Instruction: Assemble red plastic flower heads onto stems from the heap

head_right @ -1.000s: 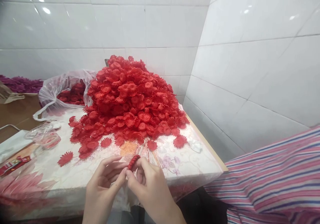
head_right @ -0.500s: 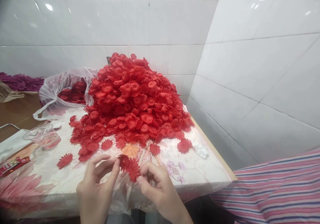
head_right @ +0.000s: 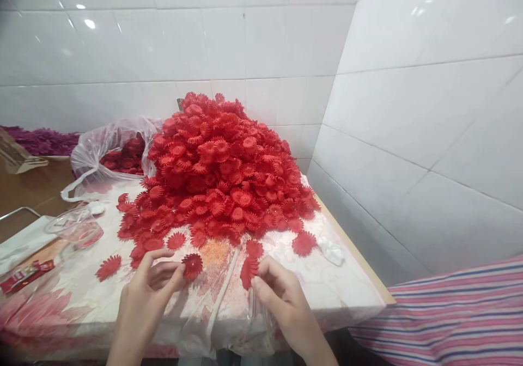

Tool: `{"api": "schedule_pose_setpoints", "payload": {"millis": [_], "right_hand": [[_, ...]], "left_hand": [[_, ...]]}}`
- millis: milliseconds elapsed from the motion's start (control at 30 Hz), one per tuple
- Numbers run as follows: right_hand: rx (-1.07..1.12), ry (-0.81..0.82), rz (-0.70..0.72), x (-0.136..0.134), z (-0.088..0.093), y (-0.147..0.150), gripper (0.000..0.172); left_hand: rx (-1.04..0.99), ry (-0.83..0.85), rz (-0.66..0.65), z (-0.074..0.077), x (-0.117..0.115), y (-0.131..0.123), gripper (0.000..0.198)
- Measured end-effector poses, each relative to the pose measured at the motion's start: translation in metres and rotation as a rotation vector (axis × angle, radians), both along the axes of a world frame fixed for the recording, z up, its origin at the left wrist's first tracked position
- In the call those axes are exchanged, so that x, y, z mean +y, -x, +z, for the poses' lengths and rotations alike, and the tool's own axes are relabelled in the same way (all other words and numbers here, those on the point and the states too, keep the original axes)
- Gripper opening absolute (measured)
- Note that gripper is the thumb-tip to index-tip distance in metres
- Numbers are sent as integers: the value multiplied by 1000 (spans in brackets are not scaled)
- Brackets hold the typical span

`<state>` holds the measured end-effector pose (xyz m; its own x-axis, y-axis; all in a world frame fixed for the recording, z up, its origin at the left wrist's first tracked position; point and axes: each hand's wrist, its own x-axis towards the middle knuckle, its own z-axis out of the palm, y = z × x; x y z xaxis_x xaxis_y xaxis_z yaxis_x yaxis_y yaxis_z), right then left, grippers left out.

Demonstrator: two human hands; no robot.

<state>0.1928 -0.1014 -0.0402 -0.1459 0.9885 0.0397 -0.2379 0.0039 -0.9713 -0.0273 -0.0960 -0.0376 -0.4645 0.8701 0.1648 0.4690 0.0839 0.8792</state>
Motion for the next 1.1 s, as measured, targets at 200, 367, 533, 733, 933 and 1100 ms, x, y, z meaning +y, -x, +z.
{"api": "schedule_pose_setpoints", "payload": {"millis": [200, 367, 533, 733, 933, 1100], "right_hand": [[-105, -30, 111, 1, 0, 17, 38], [-110, -70, 189, -6, 6, 22, 33], [-79, -92, 186, -14, 13, 20, 29], [-58, -50, 152, -18, 21, 23, 27], [-56, -29, 139, -18, 22, 25, 28], [-98, -30, 132, -19, 23, 28, 19]], "left_hand": [[449, -13, 109, -7, -10, -6, 18], [233, -279, -241, 10, -22, -23, 15], [-303, -201, -510, 23, -29, -50, 10], [-554, -72, -483, 32, -30, -52, 16], [-604, -49, -439, 32, -31, -51, 19], [-628, -37, -429, 30, -31, -50, 22]]}}
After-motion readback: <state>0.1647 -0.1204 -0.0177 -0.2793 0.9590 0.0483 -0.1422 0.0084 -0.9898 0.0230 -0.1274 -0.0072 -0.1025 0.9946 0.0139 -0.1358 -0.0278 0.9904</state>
